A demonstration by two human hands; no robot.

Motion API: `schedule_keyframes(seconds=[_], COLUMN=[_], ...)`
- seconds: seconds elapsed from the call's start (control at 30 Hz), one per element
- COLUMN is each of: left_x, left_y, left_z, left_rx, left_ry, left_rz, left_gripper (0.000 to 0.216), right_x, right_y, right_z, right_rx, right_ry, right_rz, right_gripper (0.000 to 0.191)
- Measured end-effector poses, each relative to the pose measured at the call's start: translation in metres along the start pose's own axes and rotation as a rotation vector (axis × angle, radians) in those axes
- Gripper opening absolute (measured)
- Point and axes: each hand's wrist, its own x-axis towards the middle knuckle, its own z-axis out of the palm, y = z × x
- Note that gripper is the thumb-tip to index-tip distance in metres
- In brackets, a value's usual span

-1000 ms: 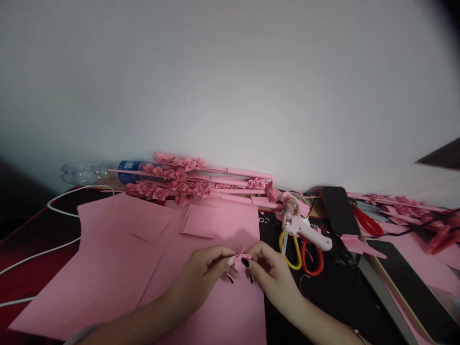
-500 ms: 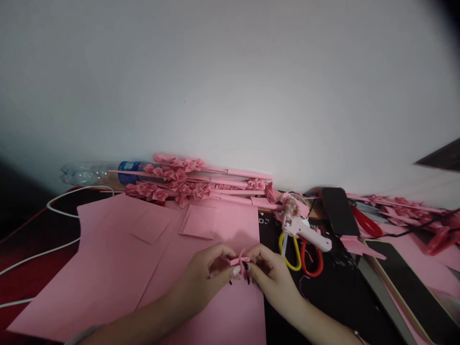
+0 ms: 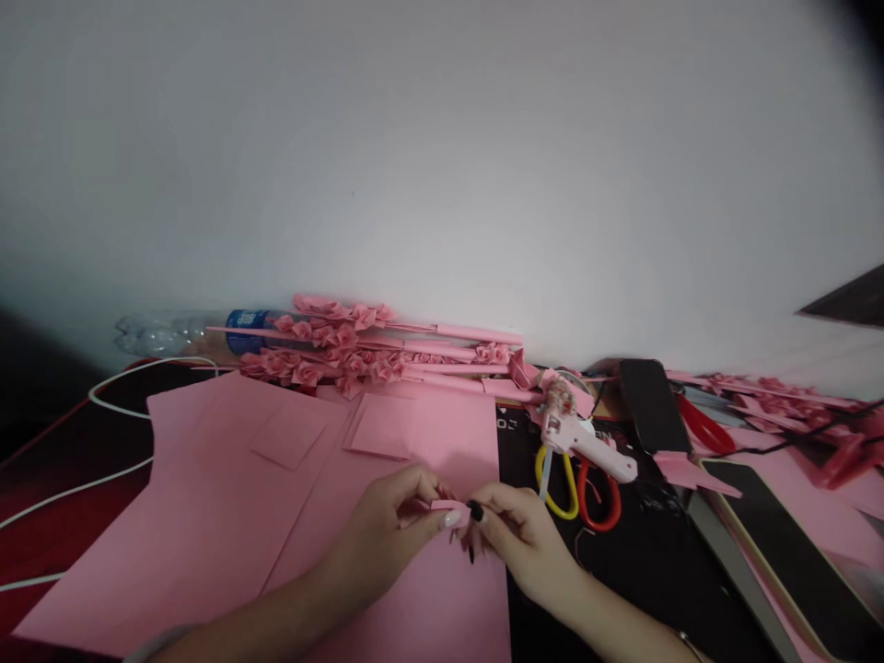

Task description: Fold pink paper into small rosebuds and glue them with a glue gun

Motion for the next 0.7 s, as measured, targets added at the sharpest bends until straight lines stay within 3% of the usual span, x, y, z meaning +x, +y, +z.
schedule_keyframes(seconds=[0.27, 0.47, 0.7], left_x=[0.0011, 0.0017, 0.0019], left_y=[-0.0077, -0.0022, -0.0089], left_z=[-0.0011, 0.0006, 0.0009], left_rx=[0.047, 0.013, 0.059], left_ry=[0.133, 0.039, -0.05], left_rz=[0.026, -0.07, -0.031], left_gripper=[0.027, 0.024, 0.023], right_x=[-0.0008, -0.002, -0.0025], right_y=[0.0055, 0.0074, 0.0055], right_z=[0.0015, 0.0017, 0.0015], right_rx=[0.006, -0.094, -0.183], right_ry=[-0.012, 0.012, 0.042], right_rz=[0.034, 0.035, 0.009], right_gripper=[0.02, 0.026, 0.027])
